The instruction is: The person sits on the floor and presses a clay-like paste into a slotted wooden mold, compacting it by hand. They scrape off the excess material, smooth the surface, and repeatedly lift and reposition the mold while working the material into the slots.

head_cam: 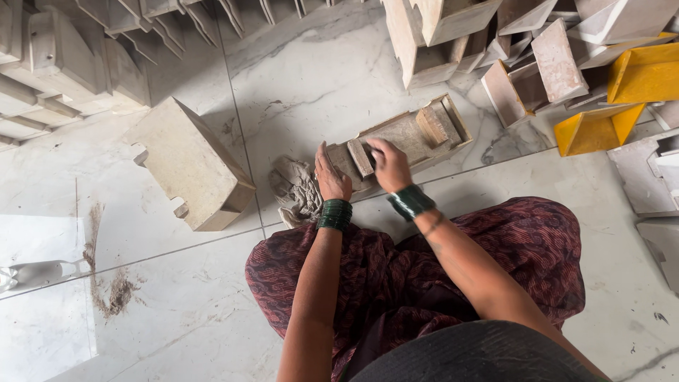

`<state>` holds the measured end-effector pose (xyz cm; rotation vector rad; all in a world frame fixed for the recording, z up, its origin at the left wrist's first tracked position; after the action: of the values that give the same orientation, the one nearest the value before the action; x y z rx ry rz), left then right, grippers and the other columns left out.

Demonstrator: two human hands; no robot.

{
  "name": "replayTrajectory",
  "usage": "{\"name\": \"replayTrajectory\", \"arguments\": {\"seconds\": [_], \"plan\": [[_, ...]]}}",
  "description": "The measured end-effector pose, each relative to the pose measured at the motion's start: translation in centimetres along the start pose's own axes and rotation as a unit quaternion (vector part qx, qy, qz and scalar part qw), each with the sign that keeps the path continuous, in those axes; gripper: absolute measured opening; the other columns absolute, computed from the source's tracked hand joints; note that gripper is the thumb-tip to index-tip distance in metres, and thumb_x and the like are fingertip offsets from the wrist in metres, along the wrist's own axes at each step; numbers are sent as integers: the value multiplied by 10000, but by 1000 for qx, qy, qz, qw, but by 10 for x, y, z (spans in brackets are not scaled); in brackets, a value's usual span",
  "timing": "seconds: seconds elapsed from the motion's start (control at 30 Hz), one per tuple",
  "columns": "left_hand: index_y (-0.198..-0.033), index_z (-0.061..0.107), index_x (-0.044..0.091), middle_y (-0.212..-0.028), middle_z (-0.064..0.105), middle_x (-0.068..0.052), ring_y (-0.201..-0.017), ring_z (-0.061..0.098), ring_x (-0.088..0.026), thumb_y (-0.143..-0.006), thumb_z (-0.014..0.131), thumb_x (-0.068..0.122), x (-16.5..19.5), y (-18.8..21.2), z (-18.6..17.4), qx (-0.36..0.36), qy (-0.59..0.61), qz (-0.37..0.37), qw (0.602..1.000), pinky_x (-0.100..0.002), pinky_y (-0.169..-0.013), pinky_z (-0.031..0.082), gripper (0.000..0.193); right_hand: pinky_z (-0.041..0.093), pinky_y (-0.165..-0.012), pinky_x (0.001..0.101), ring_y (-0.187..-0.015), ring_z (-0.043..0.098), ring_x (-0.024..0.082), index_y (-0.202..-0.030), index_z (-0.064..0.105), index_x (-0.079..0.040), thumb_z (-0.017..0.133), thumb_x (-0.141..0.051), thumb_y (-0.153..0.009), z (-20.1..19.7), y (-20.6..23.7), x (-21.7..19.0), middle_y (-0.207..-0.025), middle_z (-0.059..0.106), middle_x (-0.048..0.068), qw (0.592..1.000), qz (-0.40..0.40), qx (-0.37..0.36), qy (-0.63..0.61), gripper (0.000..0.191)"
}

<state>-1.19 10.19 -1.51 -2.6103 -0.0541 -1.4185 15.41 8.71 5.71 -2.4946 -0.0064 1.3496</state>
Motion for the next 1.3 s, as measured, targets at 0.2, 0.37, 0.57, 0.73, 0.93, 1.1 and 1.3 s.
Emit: {"name": "replayTrajectory", "arguments": {"seconds": [0.2, 0.37, 0.57, 0.73, 0.93, 1.1, 1.3], "plan": [[-1559, 320, 34, -1512, 450, -276, -1379, 445, -473, -789, 453, -127, 3, 1, -4, 23, 4, 25, 999, -525, -1162, 363, 798, 582, -935, 402, -1085, 720, 335, -1232, 693, -52, 577, 45, -937, 5, -4, -5, -1215, 724, 176, 999, -17, -17, 23, 332], [-1549, 328, 55, -1515, 448, -270, -1370, 443, -468, -782, 464, -119, -2, 4, 2, 11, -2, -1, 1000, -515, -1152, 375, 798, 584, -887, 402, -1054, 722, 369, -1256, 682, -51, 567, 37, -961, 2, 9, 5, -1176, 723, 204, 997, 28, -69, 30, 329], [-1556, 304, 56, -1513, 435, -270, -1373, 434, -474, -775, 461, -117, -1, 1, -1, 6, 6, 15, 1000, -520, -1150, 369, 815, 579, -888, 426, -1039, 700, 399, -1312, 659, -34, 550, 59, -935, 8, 0, 0, -1188, 705, 238, 998, -21, -23, 55, 403], [-1558, 316, 60, -1511, 437, -278, -1373, 436, -475, -798, 458, -108, -3, 3, -1, 13, 1, 8, 1000, -521, -1151, 363, 791, 576, -897, 423, -1043, 712, 372, -1314, 643, -29, 524, 54, -958, 10, 15, 6, -1236, 690, 236, 996, -10, -69, 52, 384], [-1550, 317, 48, -1506, 446, -283, -1370, 439, -476, -803, 461, -104, -4, 2, 1, 10, 4, 17, 1000, -522, -1161, 351, 776, 570, -918, 422, -1074, 698, 377, -1404, 581, -29, 510, 72, -929, 7, 13, 2, -1248, 682, 241, 996, -38, -62, 59, 491], [-1557, 311, 51, -1505, 444, -280, -1365, 444, -475, -811, 460, -106, -2, 0, 0, 8, 1, 13, 1000, -526, -1163, 350, 777, 577, -906, 428, -1029, 709, 361, -1398, 579, -38, 513, 72, -914, 10, 4, -5, -1224, 696, 226, 994, -49, -49, 80, 501], [-1550, 318, 76, -1509, 427, -279, -1350, 441, -486, -772, 475, -105, -6, 4, 4, 2, 5, -9, 1000, -529, -1134, 384, 814, 574, -876, 429, -1006, 715, 353, -1388, 582, -41, 524, 44, -961, 6, 25, 4, -1215, 696, 210, 990, 3, -107, 94, 439]]}}
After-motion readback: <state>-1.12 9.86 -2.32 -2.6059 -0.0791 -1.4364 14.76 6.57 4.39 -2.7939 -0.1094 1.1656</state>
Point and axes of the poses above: each hand's wrist, its own y-axis away from the middle knuckle, its own z-axis out of the palm, x = y × z, the point moved 8 cm from there along -y, towards the middle knuckle
